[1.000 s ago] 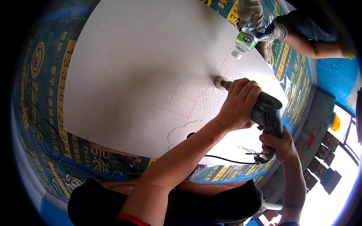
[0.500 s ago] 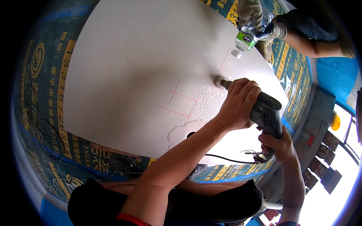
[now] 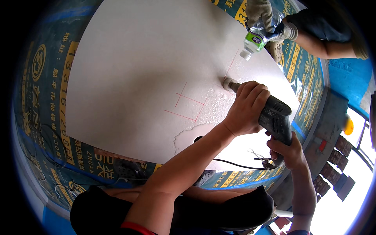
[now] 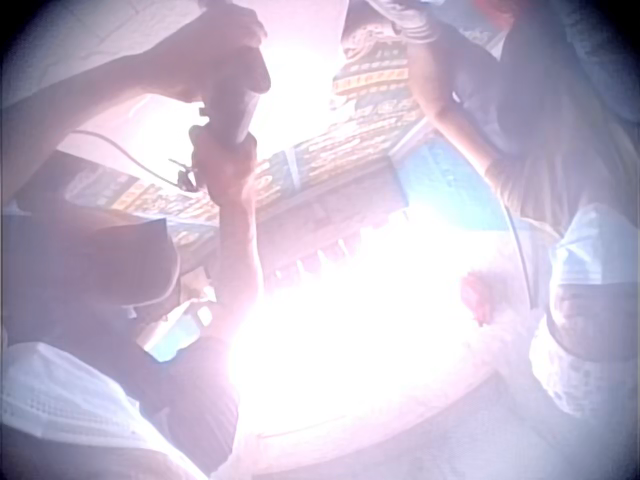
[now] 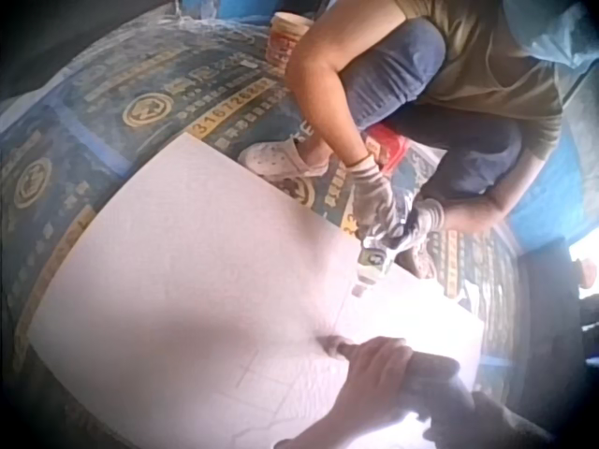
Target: The person uses a handheld power drill to create holes in a white ceramic tile. Another person assists by pouring water from a plastic bottle onto the drilling site to cool the area. The drill bit penetrates the tile surface, creating a hole.
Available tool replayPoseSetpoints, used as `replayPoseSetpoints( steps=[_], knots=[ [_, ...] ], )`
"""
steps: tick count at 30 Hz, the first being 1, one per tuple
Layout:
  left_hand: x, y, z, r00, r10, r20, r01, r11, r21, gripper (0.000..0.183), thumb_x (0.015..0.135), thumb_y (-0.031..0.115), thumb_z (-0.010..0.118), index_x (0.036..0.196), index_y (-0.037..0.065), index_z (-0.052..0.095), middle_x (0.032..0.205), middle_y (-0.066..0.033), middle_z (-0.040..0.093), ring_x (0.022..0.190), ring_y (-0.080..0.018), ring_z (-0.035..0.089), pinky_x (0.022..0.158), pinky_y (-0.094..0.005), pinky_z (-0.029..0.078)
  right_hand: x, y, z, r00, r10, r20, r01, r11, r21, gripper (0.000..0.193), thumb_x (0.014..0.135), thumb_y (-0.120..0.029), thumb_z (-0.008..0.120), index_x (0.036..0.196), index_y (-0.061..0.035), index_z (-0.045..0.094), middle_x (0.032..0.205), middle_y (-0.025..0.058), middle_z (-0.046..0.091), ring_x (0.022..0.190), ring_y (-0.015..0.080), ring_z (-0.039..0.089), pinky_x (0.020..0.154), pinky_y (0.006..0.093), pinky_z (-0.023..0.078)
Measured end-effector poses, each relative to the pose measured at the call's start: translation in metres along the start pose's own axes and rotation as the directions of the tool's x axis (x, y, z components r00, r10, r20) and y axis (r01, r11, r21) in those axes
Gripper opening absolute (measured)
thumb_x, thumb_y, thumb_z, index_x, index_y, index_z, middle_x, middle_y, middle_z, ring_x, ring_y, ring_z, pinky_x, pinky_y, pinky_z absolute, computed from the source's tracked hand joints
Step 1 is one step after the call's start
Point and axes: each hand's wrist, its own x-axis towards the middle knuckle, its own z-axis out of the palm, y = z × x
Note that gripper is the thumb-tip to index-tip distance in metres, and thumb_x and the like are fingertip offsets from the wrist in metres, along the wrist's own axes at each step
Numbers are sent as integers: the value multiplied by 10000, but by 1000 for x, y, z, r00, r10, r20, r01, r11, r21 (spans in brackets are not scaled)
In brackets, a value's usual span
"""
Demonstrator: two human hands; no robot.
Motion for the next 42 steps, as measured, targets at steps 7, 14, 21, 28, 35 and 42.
replayPoseSetpoints(
  steps=[7,14,21,28,35,42],
  knots=[
    [0,1,-4,1000,-1,7,1,1000,-16,949,546,116,927,1365,43,453,1324,-180,543,1275,-430,522,1109,-581,413,-1,1,1,1000,4,-12,-4,1000,-1,329,835,-110,778,1111,42,684,725,38,618,574,120,595,544,277,484],
    [1,1,-4,1000,-2,-8,2,1000,-26,948,541,116,929,1356,47,448,1332,-181,544,1275,-433,522,1110,-581,410,-3,-3,4,1000,3,-28,-4,1000,-14,328,838,-114,783,1113,35,686,726,38,620,575,120,597,546,277,485],
    [2,0,-5,1000,-18,-16,18,999,-27,930,557,112,921,1355,47,447,1319,-181,556,1270,-431,528,1110,-577,412,-3,-9,4,1000,-17,-4,17,999,-32,264,881,-129,755,1102,10,713,670,3,612,566,83,566,548,270,469],
    [2,1,-6,999,-30,-19,29,999,-26,932,564,123,925,1358,42,445,1322,-188,558,1273,-432,529,1109,-575,414,-2,-11,3,1000,-16,-6,16,998,-68,275,882,-141,761,1106,11,717,667,6,612,565,87,572,552,274,480],
    [4,-1,-5,999,-24,-40,24,999,-23,952,571,165,945,1366,47,436,1325,-189,552,1277,-429,529,1108,-569,414,0,-16,0,1000,-19,14,20,997,-79,277,885,-155,769,1095,15,711,667,12,618,554,88,574,542,271,482],
    [8,-2,-4,999,-28,-42,28,1000,-9,954,578,202,951,1365,42,436,1322,-190,544,1269,-422,529,1099,-559,415,2,-20,-4,1000,-1,17,2,998,-70,299,879,-172,774,1099,18,706,668,15,622,552,98,585,542,277,488]
  ],
)
